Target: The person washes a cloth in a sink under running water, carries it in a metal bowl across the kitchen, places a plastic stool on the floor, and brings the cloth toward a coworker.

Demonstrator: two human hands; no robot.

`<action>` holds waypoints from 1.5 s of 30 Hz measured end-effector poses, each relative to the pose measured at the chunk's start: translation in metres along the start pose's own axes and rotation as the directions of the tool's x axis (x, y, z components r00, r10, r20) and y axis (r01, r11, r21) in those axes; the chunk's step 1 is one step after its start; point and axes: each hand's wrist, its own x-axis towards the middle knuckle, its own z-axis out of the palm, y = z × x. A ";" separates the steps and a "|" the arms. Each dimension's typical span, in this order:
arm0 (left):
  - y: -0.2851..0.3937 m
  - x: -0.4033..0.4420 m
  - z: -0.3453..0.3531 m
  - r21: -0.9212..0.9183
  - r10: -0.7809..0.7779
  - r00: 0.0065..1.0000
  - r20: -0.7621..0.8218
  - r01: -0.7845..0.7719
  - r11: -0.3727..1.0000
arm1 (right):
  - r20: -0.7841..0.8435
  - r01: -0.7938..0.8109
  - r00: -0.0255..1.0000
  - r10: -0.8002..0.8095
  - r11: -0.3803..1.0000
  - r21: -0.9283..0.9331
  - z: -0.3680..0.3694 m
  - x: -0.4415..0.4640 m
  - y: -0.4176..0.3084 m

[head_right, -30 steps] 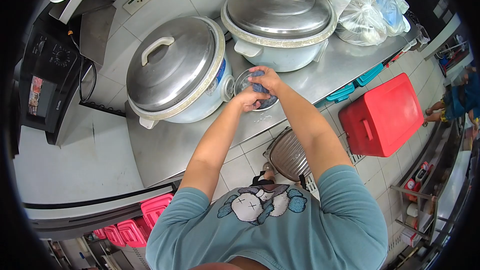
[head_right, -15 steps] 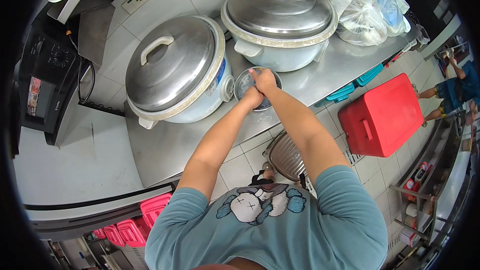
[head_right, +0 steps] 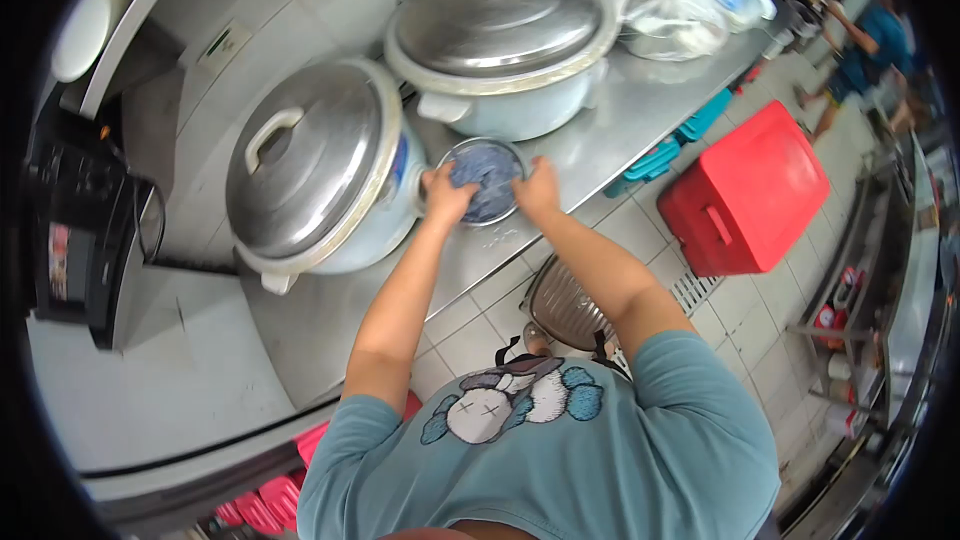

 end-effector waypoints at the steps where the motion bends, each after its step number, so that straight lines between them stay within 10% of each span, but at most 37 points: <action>1: -0.002 0.002 0.007 -0.045 0.002 1.000 -0.009 -0.002 0.999 | 0.192 -0.238 0.958 0.214 0.964 0.117 -0.005 -0.003 -0.003; 3: 0.036 -0.020 -0.008 -0.545 -0.136 0.976 0.171 0.208 0.812 | 0.563 -0.631 0.740 0.368 0.670 0.391 -0.004 -0.008 -0.002; 9: 0.058 -0.037 -0.010 -0.608 -0.093 0.939 0.331 0.288 0.740 | 0.566 -0.637 0.769 0.296 0.422 0.645 0.012 -0.020 0.014; 12: 0.073 -0.044 -0.017 -0.802 -0.030 0.894 0.447 0.416 0.429 | 0.517 -0.607 0.794 0.321 0.469 0.641 -0.029 -0.039 0.005; 16: 0.092 -0.048 -0.003 -0.839 0.231 0.888 0.397 0.250 0.483 | 0.430 -0.564 0.825 0.367 0.507 0.652 -0.081 -0.059 0.014; 29: 0.239 -0.081 0.085 -0.815 0.510 0.642 0.573 0.514 0.270 | 0.080 -0.490 0.767 0.637 0.500 0.714 -0.287 -0.118 0.144; 38: 0.244 -0.109 0.150 -0.799 0.284 0.752 0.595 0.590 0.112 | -0.283 -0.267 0.732 0.620 0.643 0.718 -0.394 -0.073 0.379; 43: 0.226 -0.150 0.174 -0.849 -0.112 0.850 0.514 0.523 0.071 | -0.231 -0.282 0.698 0.678 0.556 0.782 -0.449 -0.027 0.445; 45: 0.222 -0.167 0.176 -0.880 -0.227 0.865 0.448 0.472 0.059 | -0.347 -0.273 0.745 0.569 0.735 0.621 -0.454 0.002 0.509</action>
